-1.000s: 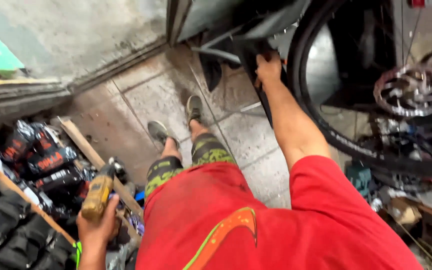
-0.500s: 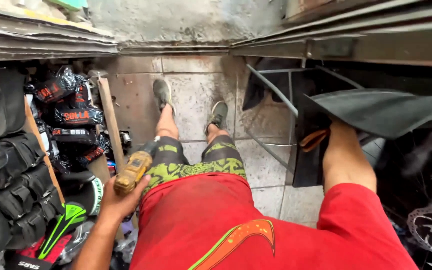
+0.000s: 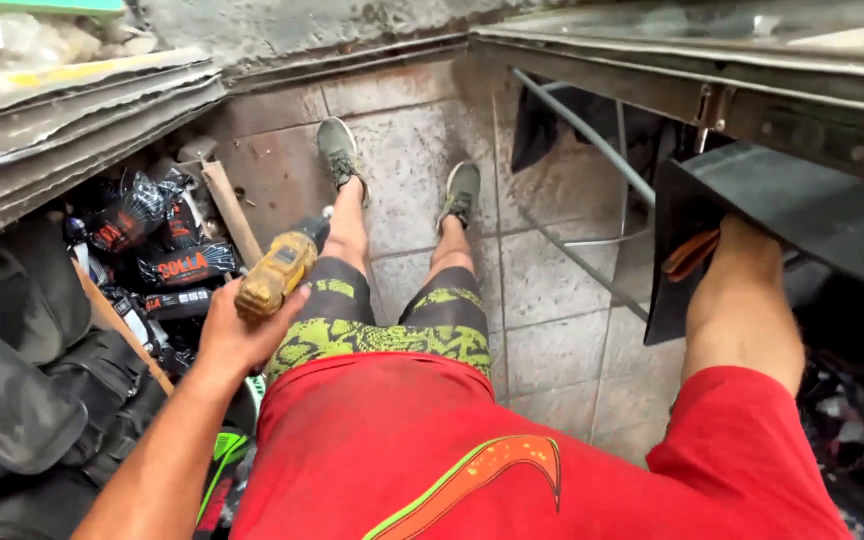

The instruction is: Servicing a bicycle brake disc by polishing it with an angle grinder and then using a power drill to manage the mounting bolts.

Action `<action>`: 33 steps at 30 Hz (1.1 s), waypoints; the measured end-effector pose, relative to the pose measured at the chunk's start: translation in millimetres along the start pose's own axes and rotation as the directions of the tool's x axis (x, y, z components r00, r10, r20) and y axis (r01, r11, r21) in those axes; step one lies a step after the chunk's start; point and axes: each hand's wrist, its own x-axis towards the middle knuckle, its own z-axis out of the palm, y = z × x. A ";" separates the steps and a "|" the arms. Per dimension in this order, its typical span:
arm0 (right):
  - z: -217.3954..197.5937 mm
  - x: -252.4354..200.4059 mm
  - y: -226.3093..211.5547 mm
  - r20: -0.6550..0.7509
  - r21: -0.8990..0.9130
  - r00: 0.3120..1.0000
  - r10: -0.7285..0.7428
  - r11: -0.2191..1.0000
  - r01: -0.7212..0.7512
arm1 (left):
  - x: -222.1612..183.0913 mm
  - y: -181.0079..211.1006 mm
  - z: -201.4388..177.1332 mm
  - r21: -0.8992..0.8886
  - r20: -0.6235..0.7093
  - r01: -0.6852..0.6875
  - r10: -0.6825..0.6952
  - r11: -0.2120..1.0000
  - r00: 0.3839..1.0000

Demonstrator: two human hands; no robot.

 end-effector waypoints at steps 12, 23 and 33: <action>-120.7 -97.0 40.6 0.042 -0.059 0.988 0.146 0.988 -0.144 | 110.7 52.9 47.4 -0.262 0.320 0.001 0.086 0.965 0.944; 38.1 -164.5 122.0 0.437 0.868 0.644 -0.628 0.107 -0.485 | 489.8 39.6 298.6 -0.531 0.400 0.470 -0.280 0.705 0.873; 137.1 -80.2 -36.8 0.771 0.541 0.020 -0.636 0.639 -0.547 | 625.3 52.7 378.7 -0.430 0.418 0.516 -0.344 0.741 0.841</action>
